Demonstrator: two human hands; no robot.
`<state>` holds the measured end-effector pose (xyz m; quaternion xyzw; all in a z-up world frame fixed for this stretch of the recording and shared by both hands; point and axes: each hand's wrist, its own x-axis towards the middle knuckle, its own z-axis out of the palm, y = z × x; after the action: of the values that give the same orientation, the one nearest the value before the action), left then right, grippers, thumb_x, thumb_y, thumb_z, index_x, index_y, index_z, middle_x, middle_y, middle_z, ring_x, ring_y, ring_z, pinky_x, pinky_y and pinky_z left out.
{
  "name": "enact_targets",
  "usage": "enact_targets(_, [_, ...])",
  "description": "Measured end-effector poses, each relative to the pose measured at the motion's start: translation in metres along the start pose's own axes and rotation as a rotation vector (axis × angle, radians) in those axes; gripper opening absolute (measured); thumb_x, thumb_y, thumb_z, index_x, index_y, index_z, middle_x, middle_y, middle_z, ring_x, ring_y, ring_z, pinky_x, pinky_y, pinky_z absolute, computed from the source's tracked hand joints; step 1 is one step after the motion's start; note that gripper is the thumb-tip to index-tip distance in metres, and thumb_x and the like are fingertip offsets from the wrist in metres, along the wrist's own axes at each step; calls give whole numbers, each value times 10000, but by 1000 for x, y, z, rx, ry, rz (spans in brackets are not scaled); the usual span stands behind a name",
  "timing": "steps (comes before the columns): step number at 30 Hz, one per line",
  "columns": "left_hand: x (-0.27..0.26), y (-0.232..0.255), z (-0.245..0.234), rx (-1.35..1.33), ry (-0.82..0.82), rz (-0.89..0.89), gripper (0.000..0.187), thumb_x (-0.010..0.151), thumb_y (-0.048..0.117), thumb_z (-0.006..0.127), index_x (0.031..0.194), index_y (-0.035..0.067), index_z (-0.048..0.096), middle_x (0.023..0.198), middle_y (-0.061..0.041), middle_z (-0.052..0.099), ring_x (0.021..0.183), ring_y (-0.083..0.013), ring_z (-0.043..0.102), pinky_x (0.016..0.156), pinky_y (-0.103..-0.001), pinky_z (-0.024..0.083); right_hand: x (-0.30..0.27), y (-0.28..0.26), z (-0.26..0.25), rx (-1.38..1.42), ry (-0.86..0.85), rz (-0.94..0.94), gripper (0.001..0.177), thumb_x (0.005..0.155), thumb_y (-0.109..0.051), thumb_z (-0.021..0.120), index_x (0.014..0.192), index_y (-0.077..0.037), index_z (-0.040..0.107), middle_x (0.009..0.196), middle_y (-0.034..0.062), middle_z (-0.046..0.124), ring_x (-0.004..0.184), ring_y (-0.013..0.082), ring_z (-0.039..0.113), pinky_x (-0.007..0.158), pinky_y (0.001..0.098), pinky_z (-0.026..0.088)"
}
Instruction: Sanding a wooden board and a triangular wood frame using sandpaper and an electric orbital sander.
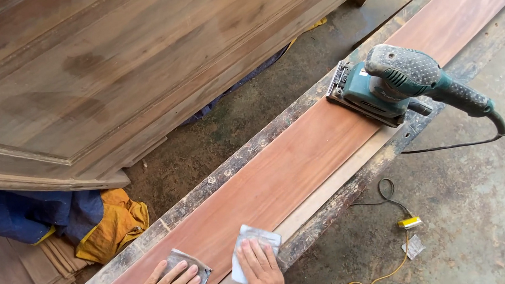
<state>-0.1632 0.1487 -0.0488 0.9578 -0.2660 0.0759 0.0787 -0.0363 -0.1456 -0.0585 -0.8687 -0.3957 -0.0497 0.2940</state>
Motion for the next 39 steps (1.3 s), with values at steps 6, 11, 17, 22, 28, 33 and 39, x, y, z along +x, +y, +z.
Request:
enact_targets(6, [-8,-5,-10,-27,-124,-25,598,963,306,471,1553,220,420,1615,11,410,1515,-185,327,1260,-516,134,71,146,-65,-208,-78,379,225,1032,-228,491,1068,-143,696,1066,117,694,1067,283,624,1011,474,515])
enact_targets(11, [-6,-5,-12,-111,-215,-21,671,928,342,461,1578,206,359,1627,-17,354,1510,-216,273,1233,-518,95,59,95,-44,-283,154,305,404,1009,-176,468,1348,2,594,1393,260,626,1362,376,556,1199,545,375])
enact_targets(17, [-4,-3,-16,-159,-235,-26,765,867,401,524,1583,200,343,1624,-30,343,1505,-246,258,1214,-530,89,-22,8,17,-97,72,125,374,969,-171,559,1324,-84,637,1354,128,676,1327,329,590,1201,608,296])
enact_targets(22, [-3,-2,-19,-163,-255,-28,775,860,431,530,1579,206,349,1617,-31,348,1501,-244,258,1208,-532,94,49,96,-43,-184,185,294,370,985,-224,576,1344,-144,624,1386,135,640,1319,333,590,1213,597,347])
enact_targets(28, [0,-9,-17,-156,-251,-10,746,858,382,512,1564,183,375,1593,-57,379,1495,-256,273,1208,-543,90,24,23,-8,-62,234,384,396,1048,-181,470,1374,17,578,1374,233,621,1315,366,583,1200,488,399])
enact_targets(33, [-2,-7,-10,-31,-81,19,599,951,326,435,1538,208,435,1595,-30,412,1489,-198,339,1246,-527,137,-43,-10,46,-30,-6,-112,372,1051,-246,531,1373,-117,666,1423,91,688,1359,239,619,1165,558,377])
enact_targets(39, [-12,-1,17,101,97,-1,485,1059,356,447,1534,261,446,1565,20,460,1468,-178,386,1266,-506,158,105,205,-70,-129,22,615,343,1083,-243,404,1162,-18,650,1109,188,674,1052,319,654,965,423,567])
